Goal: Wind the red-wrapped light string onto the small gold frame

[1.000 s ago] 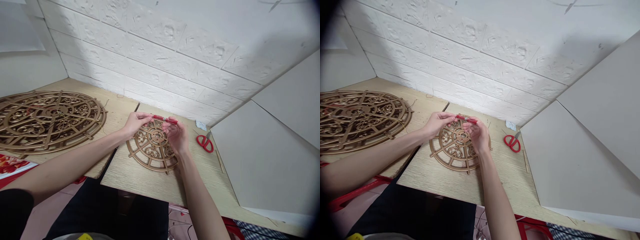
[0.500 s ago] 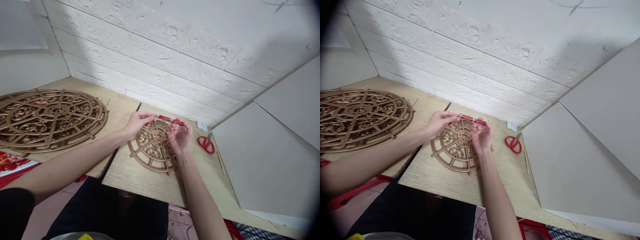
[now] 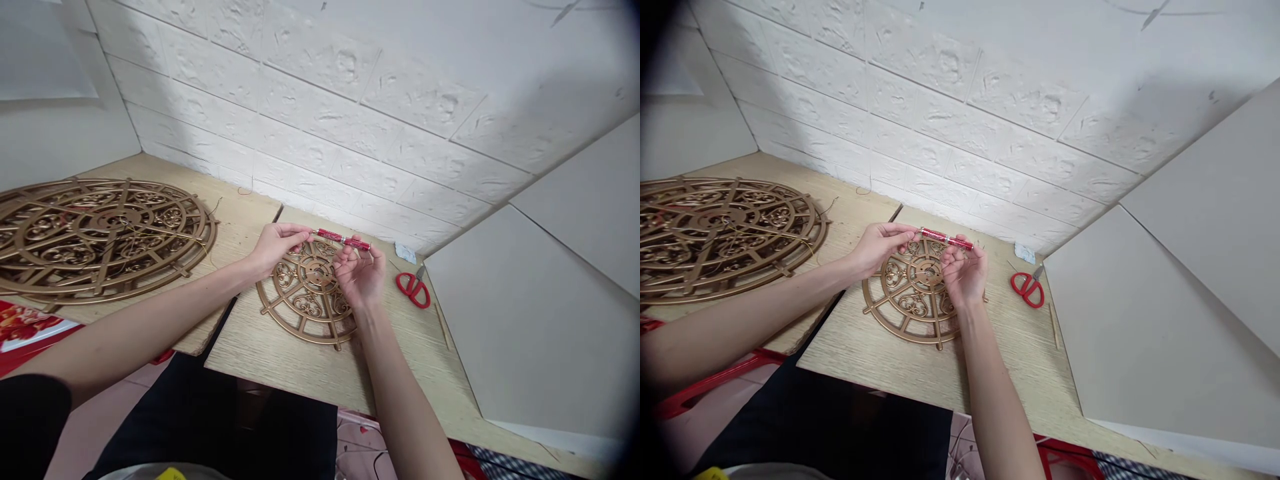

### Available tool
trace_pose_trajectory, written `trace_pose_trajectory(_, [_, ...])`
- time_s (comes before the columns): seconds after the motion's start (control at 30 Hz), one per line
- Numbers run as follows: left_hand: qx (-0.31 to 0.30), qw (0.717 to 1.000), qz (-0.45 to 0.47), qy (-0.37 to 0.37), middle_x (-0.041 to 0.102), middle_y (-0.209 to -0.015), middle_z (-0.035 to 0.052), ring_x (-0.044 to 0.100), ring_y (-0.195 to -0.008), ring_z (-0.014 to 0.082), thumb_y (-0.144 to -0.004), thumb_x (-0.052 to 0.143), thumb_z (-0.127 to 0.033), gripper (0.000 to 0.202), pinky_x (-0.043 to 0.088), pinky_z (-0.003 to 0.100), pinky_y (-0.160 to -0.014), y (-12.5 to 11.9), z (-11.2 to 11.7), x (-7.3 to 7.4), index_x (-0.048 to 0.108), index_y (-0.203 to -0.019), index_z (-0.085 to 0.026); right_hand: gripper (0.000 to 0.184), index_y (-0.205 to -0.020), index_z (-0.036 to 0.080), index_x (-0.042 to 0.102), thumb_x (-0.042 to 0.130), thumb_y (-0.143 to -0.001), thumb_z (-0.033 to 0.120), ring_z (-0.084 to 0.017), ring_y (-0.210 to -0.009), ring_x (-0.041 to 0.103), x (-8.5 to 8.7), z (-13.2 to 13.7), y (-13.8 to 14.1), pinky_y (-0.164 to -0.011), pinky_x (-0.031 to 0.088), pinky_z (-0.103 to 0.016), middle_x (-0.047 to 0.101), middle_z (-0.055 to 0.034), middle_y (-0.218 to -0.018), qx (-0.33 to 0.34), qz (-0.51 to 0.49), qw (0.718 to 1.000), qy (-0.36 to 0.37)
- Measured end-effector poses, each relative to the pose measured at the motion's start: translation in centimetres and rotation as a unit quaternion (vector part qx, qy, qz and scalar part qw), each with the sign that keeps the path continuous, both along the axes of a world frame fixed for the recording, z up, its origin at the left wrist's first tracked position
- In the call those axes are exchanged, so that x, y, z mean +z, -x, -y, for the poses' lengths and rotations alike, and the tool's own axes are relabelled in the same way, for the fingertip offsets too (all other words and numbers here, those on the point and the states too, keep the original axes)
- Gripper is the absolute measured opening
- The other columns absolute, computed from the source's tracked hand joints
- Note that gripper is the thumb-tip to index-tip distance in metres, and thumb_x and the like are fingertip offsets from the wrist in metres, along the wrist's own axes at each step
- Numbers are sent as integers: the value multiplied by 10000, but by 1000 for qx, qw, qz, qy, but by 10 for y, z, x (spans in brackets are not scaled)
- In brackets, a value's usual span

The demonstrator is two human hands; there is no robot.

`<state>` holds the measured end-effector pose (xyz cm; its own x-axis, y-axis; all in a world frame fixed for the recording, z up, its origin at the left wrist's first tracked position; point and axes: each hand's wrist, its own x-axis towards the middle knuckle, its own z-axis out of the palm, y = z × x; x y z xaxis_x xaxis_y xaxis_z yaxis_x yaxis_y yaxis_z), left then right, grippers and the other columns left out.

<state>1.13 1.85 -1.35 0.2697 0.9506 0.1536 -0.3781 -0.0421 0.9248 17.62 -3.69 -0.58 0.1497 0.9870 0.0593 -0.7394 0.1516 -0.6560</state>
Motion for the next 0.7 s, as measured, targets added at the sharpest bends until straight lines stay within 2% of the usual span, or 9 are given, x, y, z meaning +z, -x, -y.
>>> trace_pose_trajectory(0.37, [5, 1000, 6, 9, 701, -800, 86, 565, -648, 106, -646, 737, -209, 218, 415, 246, -574, 1, 0, 0, 727, -844, -118, 214, -867, 179, 599, 496, -776, 343, -98, -571, 534, 1, 2, 0, -536, 462, -212, 580, 3, -620, 14, 18, 1000, -1])
trace_pose_trajectory(0.7, [3, 1000, -18, -6, 703, -810, 91, 572, -660, 115, -662, 726, -226, 239, 420, 253, -581, 0, 3, 3, 727, -876, -120, 220, -875, 164, 611, 499, -776, 326, -96, -593, 558, 1, 1, 1, -580, 488, -208, 595, -10, -636, -5, 11, 1000, 4])
